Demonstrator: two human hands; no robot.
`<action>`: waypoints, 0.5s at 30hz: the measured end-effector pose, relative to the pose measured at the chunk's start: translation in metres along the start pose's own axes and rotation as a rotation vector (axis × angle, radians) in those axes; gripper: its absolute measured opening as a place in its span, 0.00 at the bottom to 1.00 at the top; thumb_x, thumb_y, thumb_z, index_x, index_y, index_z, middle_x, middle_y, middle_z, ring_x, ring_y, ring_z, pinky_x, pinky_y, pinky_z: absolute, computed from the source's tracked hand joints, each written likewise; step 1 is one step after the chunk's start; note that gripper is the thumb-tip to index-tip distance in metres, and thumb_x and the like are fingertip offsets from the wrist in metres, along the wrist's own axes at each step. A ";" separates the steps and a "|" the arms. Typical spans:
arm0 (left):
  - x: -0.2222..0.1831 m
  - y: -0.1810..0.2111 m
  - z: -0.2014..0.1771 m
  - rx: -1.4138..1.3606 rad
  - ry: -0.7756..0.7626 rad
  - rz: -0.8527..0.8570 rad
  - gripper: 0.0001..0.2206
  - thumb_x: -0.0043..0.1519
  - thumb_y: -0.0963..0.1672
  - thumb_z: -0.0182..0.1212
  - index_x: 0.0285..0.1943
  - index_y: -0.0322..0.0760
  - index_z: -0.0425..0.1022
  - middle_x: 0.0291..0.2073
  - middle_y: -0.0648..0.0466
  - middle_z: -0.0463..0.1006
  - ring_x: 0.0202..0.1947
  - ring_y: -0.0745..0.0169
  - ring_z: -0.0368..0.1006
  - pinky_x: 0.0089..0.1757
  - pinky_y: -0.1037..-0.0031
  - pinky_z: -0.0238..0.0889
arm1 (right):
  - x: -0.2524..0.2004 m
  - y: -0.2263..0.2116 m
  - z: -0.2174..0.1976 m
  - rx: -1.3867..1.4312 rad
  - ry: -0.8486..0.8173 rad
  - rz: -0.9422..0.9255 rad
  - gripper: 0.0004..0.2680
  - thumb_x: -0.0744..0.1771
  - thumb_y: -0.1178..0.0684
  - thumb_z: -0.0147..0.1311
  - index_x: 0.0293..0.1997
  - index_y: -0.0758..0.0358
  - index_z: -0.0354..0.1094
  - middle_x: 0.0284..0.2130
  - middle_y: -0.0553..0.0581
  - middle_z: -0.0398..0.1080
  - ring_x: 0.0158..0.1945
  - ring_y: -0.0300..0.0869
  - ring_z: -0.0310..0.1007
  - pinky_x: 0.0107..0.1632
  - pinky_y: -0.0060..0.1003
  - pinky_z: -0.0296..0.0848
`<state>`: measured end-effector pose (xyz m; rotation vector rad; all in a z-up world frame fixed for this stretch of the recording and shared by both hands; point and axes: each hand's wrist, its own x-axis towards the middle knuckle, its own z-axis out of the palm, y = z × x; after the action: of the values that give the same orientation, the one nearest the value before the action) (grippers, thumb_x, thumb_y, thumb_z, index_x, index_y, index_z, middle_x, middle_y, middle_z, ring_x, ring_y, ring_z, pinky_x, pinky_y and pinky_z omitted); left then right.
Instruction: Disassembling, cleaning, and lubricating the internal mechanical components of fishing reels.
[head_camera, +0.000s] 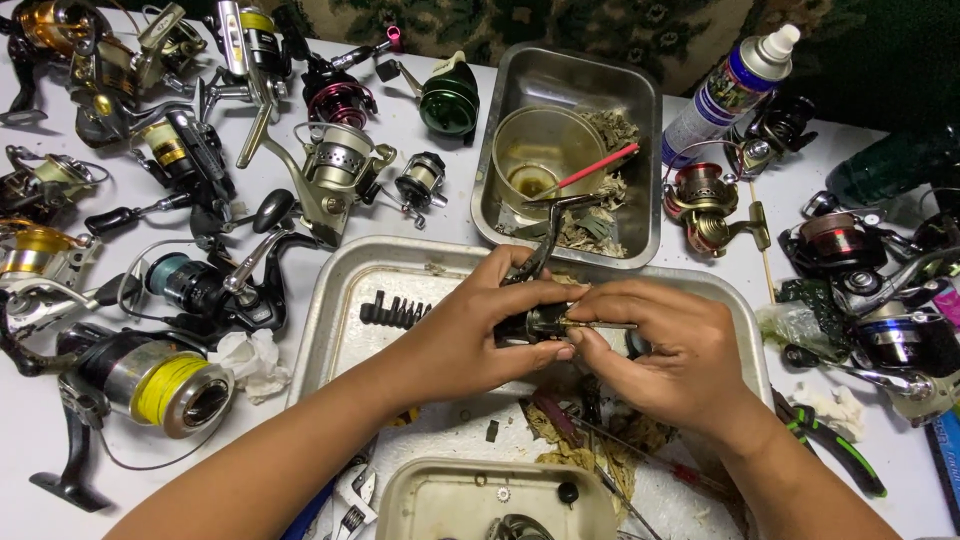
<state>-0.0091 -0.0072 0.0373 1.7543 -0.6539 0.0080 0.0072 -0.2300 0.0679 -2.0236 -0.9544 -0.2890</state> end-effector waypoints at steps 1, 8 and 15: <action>0.001 0.003 -0.002 0.000 0.000 -0.001 0.19 0.57 0.40 0.70 0.58 0.31 0.76 0.51 0.32 0.66 0.53 0.27 0.71 0.51 0.46 0.71 | -0.001 0.001 0.001 0.001 0.000 0.000 0.05 0.61 0.63 0.63 0.36 0.65 0.80 0.33 0.64 0.81 0.39 0.56 0.84 0.42 0.47 0.81; 0.002 0.006 -0.003 -0.027 -0.023 -0.015 0.18 0.58 0.39 0.68 0.58 0.27 0.75 0.52 0.27 0.66 0.52 0.25 0.71 0.47 0.47 0.75 | -0.004 0.002 0.004 0.014 0.025 0.026 0.04 0.61 0.63 0.62 0.36 0.65 0.80 0.33 0.64 0.81 0.39 0.56 0.84 0.42 0.47 0.81; 0.002 0.012 -0.006 -0.033 -0.038 -0.025 0.18 0.58 0.39 0.67 0.58 0.27 0.75 0.52 0.25 0.66 0.52 0.24 0.71 0.47 0.47 0.77 | -0.005 0.004 0.003 0.018 0.029 0.033 0.04 0.61 0.63 0.63 0.36 0.67 0.80 0.32 0.67 0.80 0.37 0.57 0.84 0.42 0.49 0.81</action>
<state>-0.0103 -0.0042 0.0502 1.7338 -0.6563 -0.0532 0.0064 -0.2310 0.0610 -2.0117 -0.9015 -0.2898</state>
